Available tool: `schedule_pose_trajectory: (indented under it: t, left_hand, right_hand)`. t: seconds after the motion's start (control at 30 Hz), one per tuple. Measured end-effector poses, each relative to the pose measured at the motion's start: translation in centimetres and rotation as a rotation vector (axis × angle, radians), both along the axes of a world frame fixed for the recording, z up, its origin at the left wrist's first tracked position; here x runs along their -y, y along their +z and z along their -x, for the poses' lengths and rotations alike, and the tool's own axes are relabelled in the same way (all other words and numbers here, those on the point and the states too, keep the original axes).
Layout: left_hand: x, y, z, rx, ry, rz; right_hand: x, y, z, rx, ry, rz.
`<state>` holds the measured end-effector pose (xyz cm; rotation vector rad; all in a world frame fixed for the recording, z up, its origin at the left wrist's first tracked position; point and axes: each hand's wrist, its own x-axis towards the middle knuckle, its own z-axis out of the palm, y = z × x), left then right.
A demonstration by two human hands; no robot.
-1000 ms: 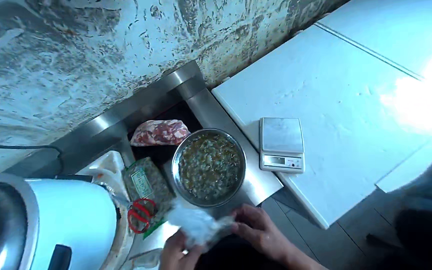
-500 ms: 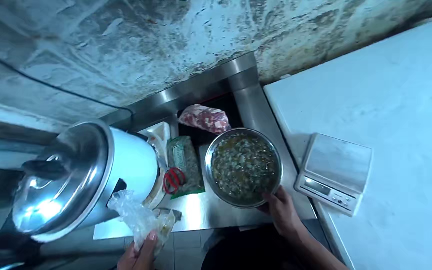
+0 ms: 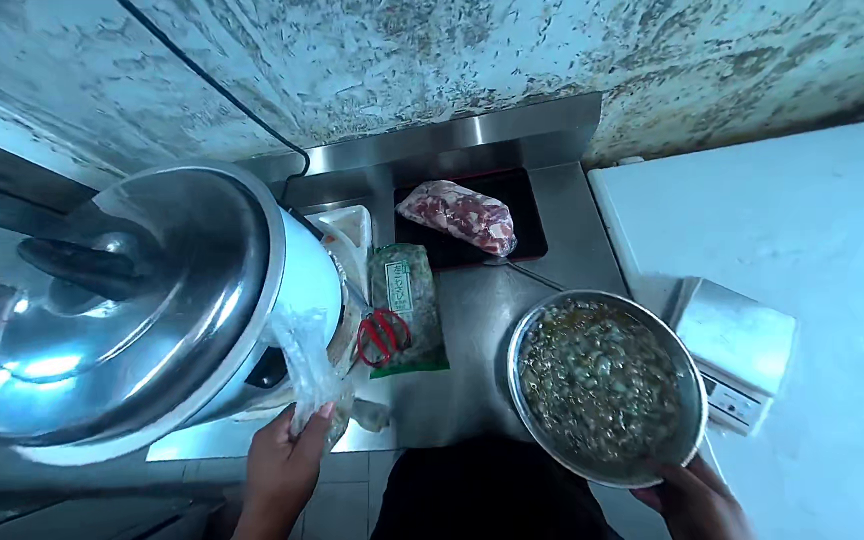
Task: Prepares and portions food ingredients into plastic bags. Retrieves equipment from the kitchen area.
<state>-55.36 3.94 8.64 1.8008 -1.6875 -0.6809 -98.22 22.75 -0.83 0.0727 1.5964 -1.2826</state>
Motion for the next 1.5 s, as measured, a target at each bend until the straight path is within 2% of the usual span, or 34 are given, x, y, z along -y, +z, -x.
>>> schedule_pose_trajectory:
  t: [0.23, 0.47, 0.6, 0.8, 1.03, 1.33, 1.5]
  left_hand:
    - [1.9, -2.5, -1.6, -0.014, -0.233, -0.107]
    - [1.6, -3.5, -2.1, -0.02, -0.297, -0.139]
    - [1.4, -4.3, -1.0, -0.048, -0.368, -0.074]
    - [2.1, -3.8, 3.0, -0.101, -0.394, 0.017]
    - [2.6, -3.5, 6.2, -0.196, -0.43, 0.068]
    - [3.1, -4.3, 5.2, -0.351, -0.571, -0.032]
    - [4.4, -5.0, 3.3, -0.314, -0.692, -0.008]
  right_hand:
    - [-0.7, 0.4, -3.3, -0.04, -0.191, -0.03]
    - [0.4, 0.3, -4.1, -0.021, -0.241, -0.02]
    - [2.1, 0.9, -4.9, 0.01, -0.234, 0.001]
    - [5.7, 0.5, -6.1, 0.049, -0.152, 0.097]
    - [9.1, 0.4, -7.0, 0.088, -0.114, 0.101]
    - [10.0, 0.4, -7.6, 0.106, -0.066, 0.111]
    - [10.8, 0.4, -9.3, 0.128, -0.061, 0.122]
